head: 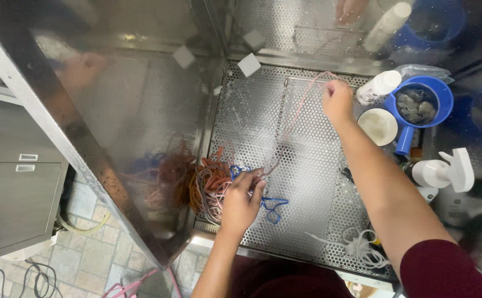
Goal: The person cleans a pile of tangled cords inside a stainless steel sink using a handheld steam cleaner. They pick up individual cords, spray them with steam, and place them back into the sink. The person handles multiple cords of different colors one at a time.
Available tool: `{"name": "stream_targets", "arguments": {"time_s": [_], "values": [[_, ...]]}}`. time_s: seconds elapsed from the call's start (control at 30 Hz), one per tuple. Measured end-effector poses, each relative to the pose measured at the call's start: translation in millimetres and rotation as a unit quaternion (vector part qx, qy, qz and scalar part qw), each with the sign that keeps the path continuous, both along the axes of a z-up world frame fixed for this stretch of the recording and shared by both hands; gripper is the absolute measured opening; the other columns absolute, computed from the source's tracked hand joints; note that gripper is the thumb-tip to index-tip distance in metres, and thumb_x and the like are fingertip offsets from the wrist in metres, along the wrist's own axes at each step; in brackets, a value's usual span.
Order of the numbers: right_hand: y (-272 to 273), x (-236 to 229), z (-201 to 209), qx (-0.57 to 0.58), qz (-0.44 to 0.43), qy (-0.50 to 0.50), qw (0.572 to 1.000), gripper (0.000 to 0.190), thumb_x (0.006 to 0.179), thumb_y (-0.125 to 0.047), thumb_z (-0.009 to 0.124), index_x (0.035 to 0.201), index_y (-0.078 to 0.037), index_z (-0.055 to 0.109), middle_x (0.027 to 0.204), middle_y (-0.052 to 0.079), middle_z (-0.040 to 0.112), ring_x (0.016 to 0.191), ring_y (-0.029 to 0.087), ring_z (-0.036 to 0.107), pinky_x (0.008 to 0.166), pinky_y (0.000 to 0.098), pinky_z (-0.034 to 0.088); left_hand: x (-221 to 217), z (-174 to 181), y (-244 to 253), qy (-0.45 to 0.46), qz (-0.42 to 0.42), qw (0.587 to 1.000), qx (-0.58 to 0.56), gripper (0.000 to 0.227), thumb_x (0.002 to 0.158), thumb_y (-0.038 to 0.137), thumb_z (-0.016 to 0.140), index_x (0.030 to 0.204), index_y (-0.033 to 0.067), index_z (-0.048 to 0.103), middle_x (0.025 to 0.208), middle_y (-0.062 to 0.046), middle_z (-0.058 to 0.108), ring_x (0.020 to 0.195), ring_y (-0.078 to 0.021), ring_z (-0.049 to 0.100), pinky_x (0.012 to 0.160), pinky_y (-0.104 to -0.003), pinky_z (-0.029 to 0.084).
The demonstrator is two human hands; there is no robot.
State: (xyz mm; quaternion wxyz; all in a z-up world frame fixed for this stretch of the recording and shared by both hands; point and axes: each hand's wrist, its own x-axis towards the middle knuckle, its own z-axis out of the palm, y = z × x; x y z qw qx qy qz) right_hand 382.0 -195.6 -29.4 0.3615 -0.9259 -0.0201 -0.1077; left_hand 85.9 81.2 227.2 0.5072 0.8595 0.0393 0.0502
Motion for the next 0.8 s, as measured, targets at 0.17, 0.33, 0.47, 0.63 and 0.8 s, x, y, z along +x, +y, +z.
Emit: {"name": "stream_targets", "arguments": {"time_s": [0.17,0.33,0.47,0.63,0.8], "values": [[26,4,-20,0.534,-0.101,0.256,0.799,0.054,0.093,-0.002,0.060,0.138,-0.025,0.043,0.098,0.012,0.066,0.075,0.022,0.061,0.066,0.0388,0.052,5,-3,1,-0.018,-0.007,1.000,0.005,0.021,0.096,0.006,0.067,0.116,0.0004,0.071,0.103,-0.018,0.074,0.090,-0.0323,0.074,0.079,-0.037,0.058],[30,20,-39,0.762,-0.104,0.247,0.590,0.043,0.100,0.000,0.051,0.134,-0.026,0.052,0.108,0.006,0.066,0.080,0.019,0.062,0.073,0.0345,0.057,3,-1,4,0.002,-0.006,0.999,-0.032,0.021,0.095,0.004,0.066,0.116,0.0005,0.070,0.103,-0.017,0.075,0.090,-0.0300,0.076,0.079,-0.036,0.060],[21,40,-39,0.849,-0.050,0.218,0.479,0.030,0.102,0.002,0.053,0.123,-0.020,0.058,0.124,0.008,0.074,0.075,0.016,0.055,0.067,0.0314,0.050,1,3,3,0.005,-0.014,1.000,-0.024,0.021,0.096,0.003,0.066,0.116,0.0010,0.071,0.104,-0.017,0.075,0.091,-0.0303,0.076,0.080,-0.036,0.059],[17,42,-43,0.857,-0.127,0.207,0.455,0.039,0.096,0.013,0.048,0.119,-0.012,0.067,0.103,0.008,0.065,0.088,0.021,0.061,0.081,0.0350,0.056,-3,7,3,0.014,-0.018,0.999,-0.029,0.023,0.094,0.003,0.068,0.117,0.0012,0.070,0.106,-0.016,0.075,0.092,-0.0288,0.076,0.081,-0.035,0.059],[23,18,-40,0.839,-0.138,0.164,0.500,0.002,0.101,-0.005,0.063,0.103,-0.003,0.063,0.093,0.009,0.065,0.090,0.022,0.062,0.094,0.0377,0.059,-10,12,1,0.016,-0.008,0.998,-0.066,0.024,0.095,0.004,0.069,0.119,0.0013,0.070,0.102,-0.016,0.077,0.089,-0.0249,0.078,0.079,-0.033,0.060]]}}
